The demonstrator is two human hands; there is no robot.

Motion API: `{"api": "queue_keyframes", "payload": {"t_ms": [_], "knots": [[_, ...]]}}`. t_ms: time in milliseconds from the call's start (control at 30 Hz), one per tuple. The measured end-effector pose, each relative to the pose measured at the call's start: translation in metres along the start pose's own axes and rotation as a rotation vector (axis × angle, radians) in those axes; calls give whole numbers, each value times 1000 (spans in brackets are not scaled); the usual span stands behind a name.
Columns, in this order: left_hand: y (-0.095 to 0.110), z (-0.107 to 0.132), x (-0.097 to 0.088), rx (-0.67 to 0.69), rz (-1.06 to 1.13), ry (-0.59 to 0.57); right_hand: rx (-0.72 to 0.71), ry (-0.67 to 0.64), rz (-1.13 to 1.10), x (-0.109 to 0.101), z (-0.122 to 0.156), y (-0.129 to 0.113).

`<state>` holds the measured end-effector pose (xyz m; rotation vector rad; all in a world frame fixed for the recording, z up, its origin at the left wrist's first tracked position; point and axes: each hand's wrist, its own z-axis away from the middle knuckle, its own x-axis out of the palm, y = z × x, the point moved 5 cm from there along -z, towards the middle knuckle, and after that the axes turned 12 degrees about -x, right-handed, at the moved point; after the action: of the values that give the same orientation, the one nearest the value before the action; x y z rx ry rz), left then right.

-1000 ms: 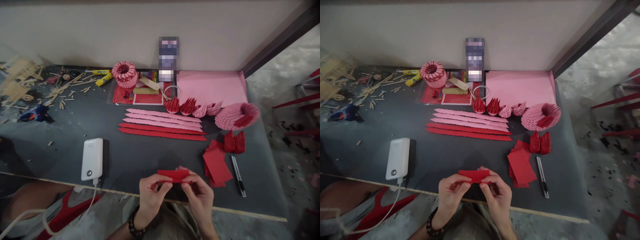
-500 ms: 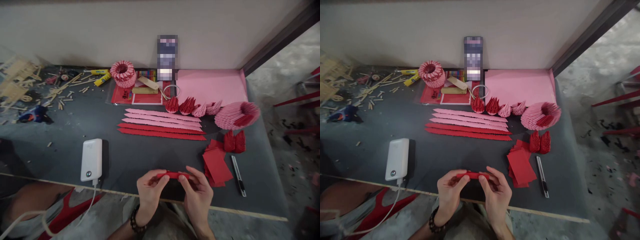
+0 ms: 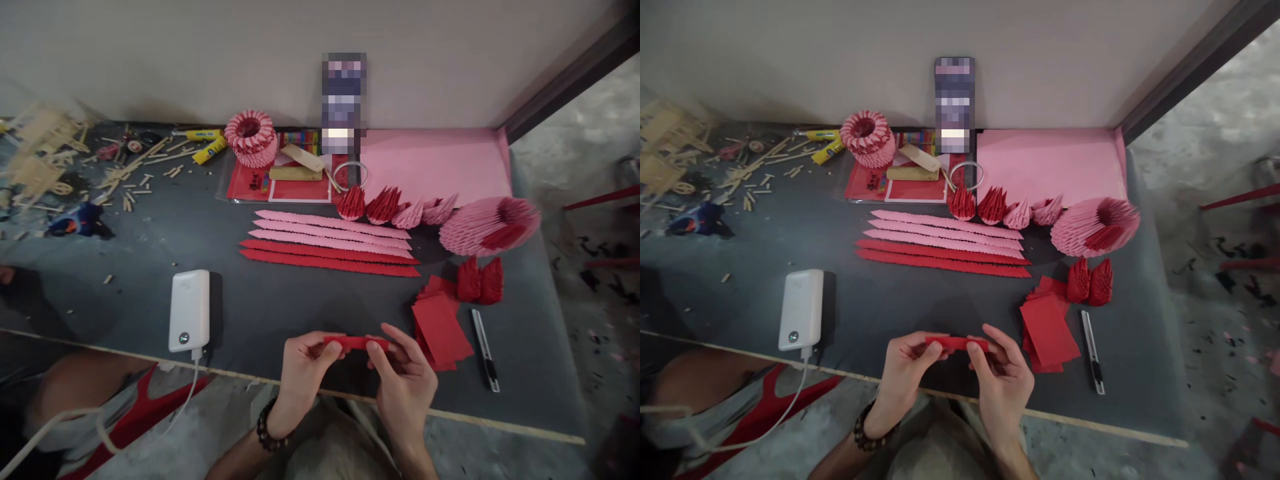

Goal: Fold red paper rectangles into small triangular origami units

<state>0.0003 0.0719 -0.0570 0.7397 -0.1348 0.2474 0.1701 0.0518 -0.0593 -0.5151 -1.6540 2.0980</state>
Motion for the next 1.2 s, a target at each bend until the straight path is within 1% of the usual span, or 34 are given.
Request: {"api": "queue_keyframes", "payload": {"t_ms": [67,233,367,433,500,600,667,700,767,833,900,967,1033,1100,1133,1167,1200], "knots": [[2,0,-1,25,-30,-3,5,-9,-8,1,-1,0],[5,6,-4,97,-72,40,45,-21,-22,4,0,-1],[8,10,-9,163,-245,112,50,2,-16,5,-1,-7],[8,10,-11,176,-297,120,47,8,-6,5,-2,-10],[9,11,-11,190,-300,114,51,3,-3,6,-2,-12],[11,13,-8,251,-260,129,27,9,-61,10,-1,-13],[13,16,-4,293,-227,150,5,2,-136,13,4,-11],[14,18,-2,314,-223,162,8,-24,-176,17,8,-9],[17,23,3,378,-257,180,45,-98,-237,25,19,-3],[21,27,7,435,-298,182,90,-124,-265,31,31,2],[21,30,9,441,-300,163,134,-104,-298,34,39,5],[17,30,9,394,-277,119,179,-87,-328,36,40,5],[14,30,2,347,-250,81,210,-81,-334,33,33,1],[12,30,-12,335,-211,103,192,-26,-325,22,18,-7],[12,30,-23,342,-174,150,146,56,-321,13,9,-12],[13,31,-35,352,-137,220,88,147,-314,2,1,-17],[13,32,-45,346,-102,289,-5,259,-301,-10,-5,-22]]}}
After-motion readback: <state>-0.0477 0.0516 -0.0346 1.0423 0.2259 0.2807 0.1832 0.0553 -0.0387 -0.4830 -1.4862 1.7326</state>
